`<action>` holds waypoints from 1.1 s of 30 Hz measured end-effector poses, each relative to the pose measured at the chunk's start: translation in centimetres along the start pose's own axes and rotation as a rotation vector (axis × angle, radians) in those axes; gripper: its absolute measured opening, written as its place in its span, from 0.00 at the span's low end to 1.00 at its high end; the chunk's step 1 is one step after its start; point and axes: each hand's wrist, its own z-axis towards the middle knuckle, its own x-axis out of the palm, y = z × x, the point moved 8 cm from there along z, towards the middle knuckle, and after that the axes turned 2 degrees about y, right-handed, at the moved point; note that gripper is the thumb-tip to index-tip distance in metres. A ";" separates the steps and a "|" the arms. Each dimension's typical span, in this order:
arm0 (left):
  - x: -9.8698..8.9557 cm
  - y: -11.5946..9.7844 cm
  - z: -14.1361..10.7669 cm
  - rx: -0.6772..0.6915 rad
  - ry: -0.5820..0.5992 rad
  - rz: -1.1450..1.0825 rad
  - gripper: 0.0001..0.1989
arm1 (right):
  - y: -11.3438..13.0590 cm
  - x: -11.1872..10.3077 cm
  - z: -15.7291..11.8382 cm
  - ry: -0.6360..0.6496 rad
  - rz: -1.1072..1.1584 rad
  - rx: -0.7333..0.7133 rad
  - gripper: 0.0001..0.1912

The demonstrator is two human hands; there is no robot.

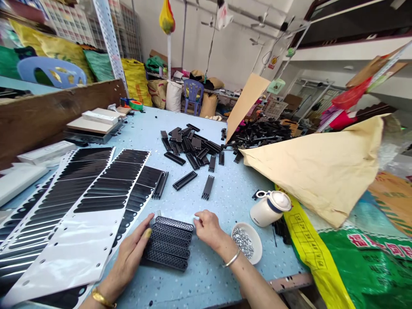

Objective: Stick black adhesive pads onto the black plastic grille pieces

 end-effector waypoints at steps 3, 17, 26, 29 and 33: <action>-0.2 -0.3 1.5 0.006 0.011 -0.023 0.29 | 0.9 -0.7 -1.5 -0.145 0.038 0.018 0.15; 2.9 -0.8 -1.8 0.002 -0.074 -0.044 0.24 | 1.2 1.7 -5.0 -0.408 0.252 0.062 0.23; -1.6 -1.5 -1.7 0.224 -0.151 0.181 0.22 | -0.9 0.2 -6.3 -0.467 0.307 0.168 0.28; -7.0 -1.3 -0.8 0.301 -0.176 0.522 0.24 | -0.1 -1.0 -6.8 -0.474 0.257 0.136 0.25; -12.0 1.7 -2.3 0.185 0.012 0.757 0.26 | 5.2 0.4 -7.9 -0.429 0.152 -0.126 0.12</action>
